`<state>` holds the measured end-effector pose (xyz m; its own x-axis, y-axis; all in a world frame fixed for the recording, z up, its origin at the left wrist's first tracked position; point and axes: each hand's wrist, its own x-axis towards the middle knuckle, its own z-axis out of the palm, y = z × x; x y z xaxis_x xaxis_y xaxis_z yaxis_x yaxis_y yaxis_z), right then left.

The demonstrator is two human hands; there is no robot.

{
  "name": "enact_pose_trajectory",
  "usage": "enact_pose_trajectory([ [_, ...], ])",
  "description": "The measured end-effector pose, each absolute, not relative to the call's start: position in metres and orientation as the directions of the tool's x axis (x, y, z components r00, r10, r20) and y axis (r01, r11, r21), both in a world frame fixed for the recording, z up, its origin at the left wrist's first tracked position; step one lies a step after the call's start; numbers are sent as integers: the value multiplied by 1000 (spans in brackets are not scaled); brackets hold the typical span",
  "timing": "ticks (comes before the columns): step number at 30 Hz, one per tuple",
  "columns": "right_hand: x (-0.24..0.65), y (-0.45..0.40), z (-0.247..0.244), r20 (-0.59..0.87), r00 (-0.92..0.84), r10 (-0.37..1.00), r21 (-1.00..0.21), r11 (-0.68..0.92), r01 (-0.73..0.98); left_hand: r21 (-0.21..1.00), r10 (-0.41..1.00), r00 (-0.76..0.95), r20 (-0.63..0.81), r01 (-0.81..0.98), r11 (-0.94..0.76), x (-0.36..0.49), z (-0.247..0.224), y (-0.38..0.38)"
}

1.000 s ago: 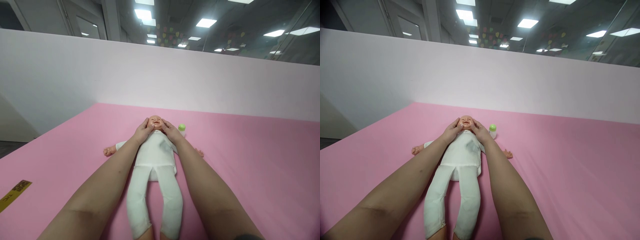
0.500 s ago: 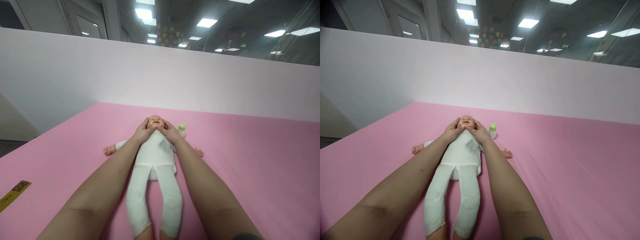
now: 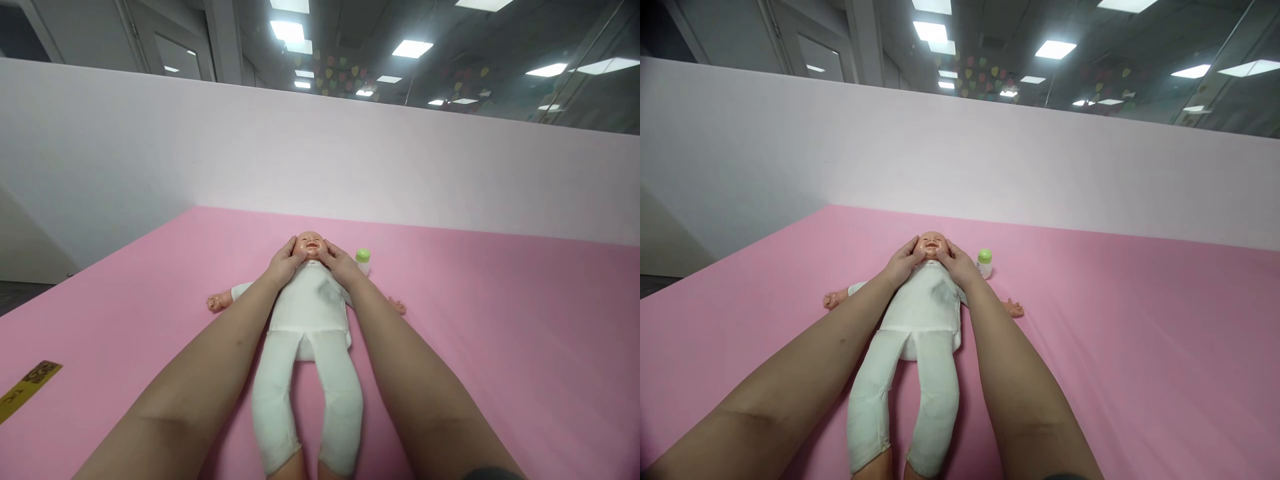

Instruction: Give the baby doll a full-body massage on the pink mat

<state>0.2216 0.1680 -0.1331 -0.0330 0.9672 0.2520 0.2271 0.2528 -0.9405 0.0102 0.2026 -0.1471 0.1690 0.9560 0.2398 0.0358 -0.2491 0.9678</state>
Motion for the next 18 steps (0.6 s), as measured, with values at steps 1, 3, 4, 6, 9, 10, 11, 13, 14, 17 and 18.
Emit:
enact_pose_trajectory([
  [1, 221, 166, -132, 254, -21, 967, -935, 250, 252, 961, 954, 173, 246, 86, -264, 9, -147, 202],
  [3, 218, 164, -130, 245, -7, 969, -937, 239, 257, 944, 949, 186, 255, 167, -286, 8, -146, 203],
  [4, 217, 163, -130, 242, 2, 970, -939, 234, 253, 937, 948, 191, 256, 192, -292, 8, -146, 203],
  [6, 216, 163, -129, 236, 11, 972, -943, 227, 243, 932, 945, 202, 257, 207, -297, 8, -147, 203],
  [9, 217, 165, -130, 236, 8, 972, -946, 227, 231, 938, 943, 203, 263, 174, -299, 8, -149, 204],
  [10, 219, 165, -130, 233, -1, 972, -947, 227, 225, 942, 943, 202, 266, 155, -299, 9, -150, 205],
  [11, 220, 166, -130, 230, -14, 973, -950, 228, 215, 945, 943, 198, 267, 135, -296, 9, -151, 206],
  [13, 223, 166, -131, 227, -49, 973, -955, 232, 183, 954, 947, 188, 261, 99, -283, 10, -152, 207],
  [14, 224, 167, -132, 229, -66, 971, -958, 237, 164, 958, 950, 182, 254, 84, -273, 11, -153, 209],
  [17, 225, 169, -135, 243, -79, 967, -958, 252, 136, 971, 960, 162, 230, 36, -238, 13, -156, 213],
  [18, 225, 170, -136, 244, -70, 967, -958, 251, 136, 972, 961, 157, 227, 19, -233, 14, -157, 215],
])
